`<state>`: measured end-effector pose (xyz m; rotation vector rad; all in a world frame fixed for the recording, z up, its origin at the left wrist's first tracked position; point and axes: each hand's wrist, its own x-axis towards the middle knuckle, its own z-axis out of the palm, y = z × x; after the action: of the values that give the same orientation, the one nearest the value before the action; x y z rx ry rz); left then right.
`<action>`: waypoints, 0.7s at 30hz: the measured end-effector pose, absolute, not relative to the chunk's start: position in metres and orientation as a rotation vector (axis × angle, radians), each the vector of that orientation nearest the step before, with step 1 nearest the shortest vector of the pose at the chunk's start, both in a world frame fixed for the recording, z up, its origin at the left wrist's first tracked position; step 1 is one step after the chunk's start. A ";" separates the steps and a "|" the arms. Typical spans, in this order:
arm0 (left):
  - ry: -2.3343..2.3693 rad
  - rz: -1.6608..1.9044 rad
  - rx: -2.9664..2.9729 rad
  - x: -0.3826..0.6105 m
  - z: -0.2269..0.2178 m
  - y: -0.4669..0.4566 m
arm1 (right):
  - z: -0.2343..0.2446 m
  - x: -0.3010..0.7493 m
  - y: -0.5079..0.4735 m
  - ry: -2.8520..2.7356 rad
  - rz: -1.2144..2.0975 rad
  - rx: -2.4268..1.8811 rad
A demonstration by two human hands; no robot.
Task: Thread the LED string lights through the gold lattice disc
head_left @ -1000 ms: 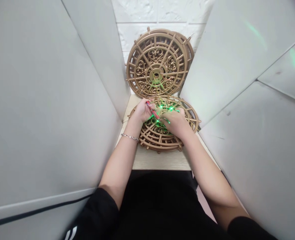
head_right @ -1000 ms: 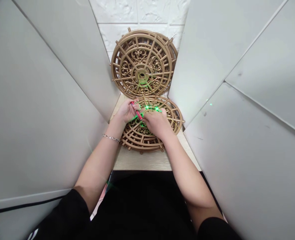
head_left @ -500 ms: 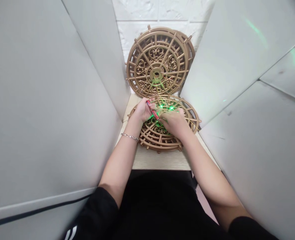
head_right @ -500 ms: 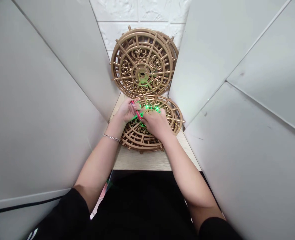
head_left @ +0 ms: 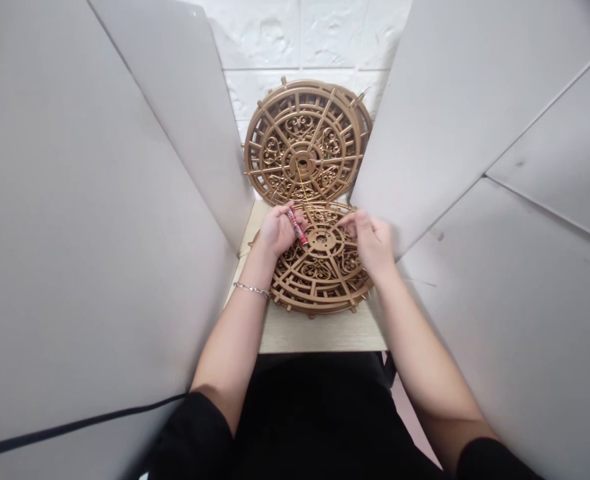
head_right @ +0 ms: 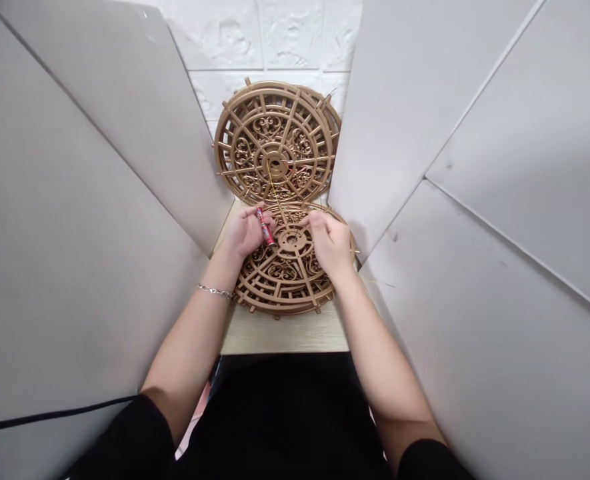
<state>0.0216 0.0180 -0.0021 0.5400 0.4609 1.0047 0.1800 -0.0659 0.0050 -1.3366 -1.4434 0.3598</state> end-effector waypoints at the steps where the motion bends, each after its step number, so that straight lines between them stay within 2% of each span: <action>1: 0.476 1.078 0.554 0.022 -0.001 0.018 | 0.008 0.183 -0.063 -1.378 0.335 -1.340; 7: 0.522 1.476 0.593 0.020 0.002 0.021 | 0.027 0.200 -0.038 -1.282 0.142 -1.430; 14: 0.548 1.384 0.564 0.007 0.009 0.020 | 0.009 0.202 -0.016 -1.699 0.133 -1.941; 18: 0.475 1.353 0.481 0.006 0.013 0.017 | -0.009 0.199 -0.013 -1.774 0.075 -2.046; 21: 0.456 1.355 0.459 0.007 0.015 0.016 | -0.010 0.195 -0.015 -1.766 0.150 -2.055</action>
<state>0.0071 0.0163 0.0147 0.4590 0.4562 1.3553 0.1948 -0.0146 -0.0098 -2.0551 -1.7662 0.1502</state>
